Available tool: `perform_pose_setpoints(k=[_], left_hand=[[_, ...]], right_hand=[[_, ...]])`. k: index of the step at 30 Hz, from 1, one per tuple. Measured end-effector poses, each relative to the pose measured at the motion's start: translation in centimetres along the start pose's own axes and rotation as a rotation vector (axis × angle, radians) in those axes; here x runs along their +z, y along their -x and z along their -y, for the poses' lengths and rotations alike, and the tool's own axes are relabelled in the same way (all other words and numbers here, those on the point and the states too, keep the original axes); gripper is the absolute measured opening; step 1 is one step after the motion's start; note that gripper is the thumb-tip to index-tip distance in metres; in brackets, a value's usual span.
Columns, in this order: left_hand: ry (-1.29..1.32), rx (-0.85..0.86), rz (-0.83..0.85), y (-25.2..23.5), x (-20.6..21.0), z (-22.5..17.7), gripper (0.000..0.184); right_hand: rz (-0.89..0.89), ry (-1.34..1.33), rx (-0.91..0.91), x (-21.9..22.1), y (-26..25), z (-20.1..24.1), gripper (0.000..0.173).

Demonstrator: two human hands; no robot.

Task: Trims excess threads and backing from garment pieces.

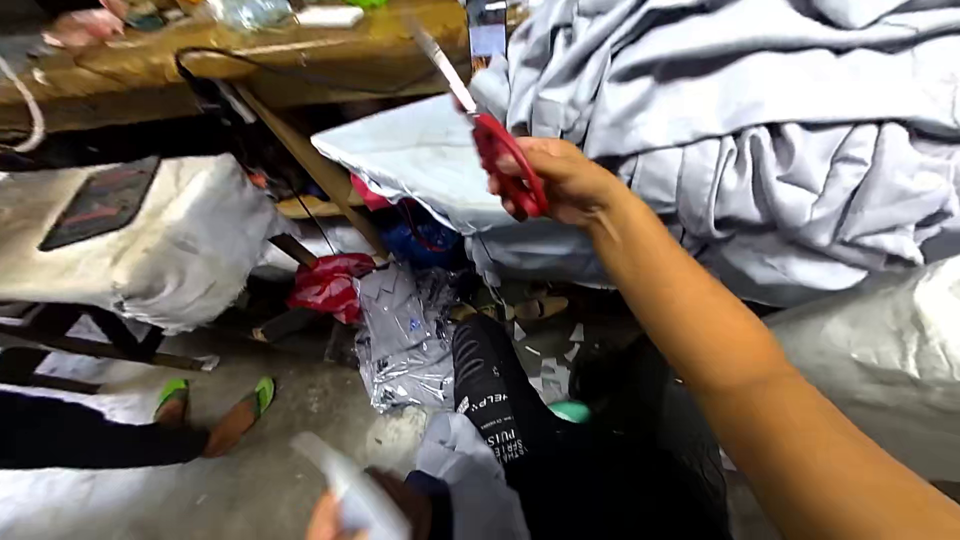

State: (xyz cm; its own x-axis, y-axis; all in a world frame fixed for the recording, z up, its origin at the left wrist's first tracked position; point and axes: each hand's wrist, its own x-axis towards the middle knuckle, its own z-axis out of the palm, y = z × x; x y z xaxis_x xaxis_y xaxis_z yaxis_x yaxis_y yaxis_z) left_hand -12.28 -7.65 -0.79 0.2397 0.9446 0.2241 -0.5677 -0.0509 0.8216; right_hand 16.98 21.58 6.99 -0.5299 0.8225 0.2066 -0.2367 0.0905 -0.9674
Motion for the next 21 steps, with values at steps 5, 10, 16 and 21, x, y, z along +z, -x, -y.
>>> perform_pose_setpoints(k=[5, 10, 16, 21], left_hand=[[-0.353, -0.198, -0.203, -5.9, 5.0, 4.5, 0.024], [-0.518, -0.276, -0.123, -10.9, 5.6, 7.8, 0.009], [-0.639, -0.364, 0.027, -13.8, 6.4, 10.3, 0.006], [-0.622, -0.374, 0.131, -14.3, 6.6, 10.4, 0.009]], right_hand=[[-0.168, 0.292, 0.016, -0.9, 16.5, -1.6, 0.034], [-0.157, 0.368, 0.247, -1.0, 29.0, -7.3, 0.067], [-0.074, 0.326, 0.351, 0.0, 34.4, -8.6, 0.070], [-0.026, 0.318, 0.343, -0.5, 33.2, -8.7, 0.069]])
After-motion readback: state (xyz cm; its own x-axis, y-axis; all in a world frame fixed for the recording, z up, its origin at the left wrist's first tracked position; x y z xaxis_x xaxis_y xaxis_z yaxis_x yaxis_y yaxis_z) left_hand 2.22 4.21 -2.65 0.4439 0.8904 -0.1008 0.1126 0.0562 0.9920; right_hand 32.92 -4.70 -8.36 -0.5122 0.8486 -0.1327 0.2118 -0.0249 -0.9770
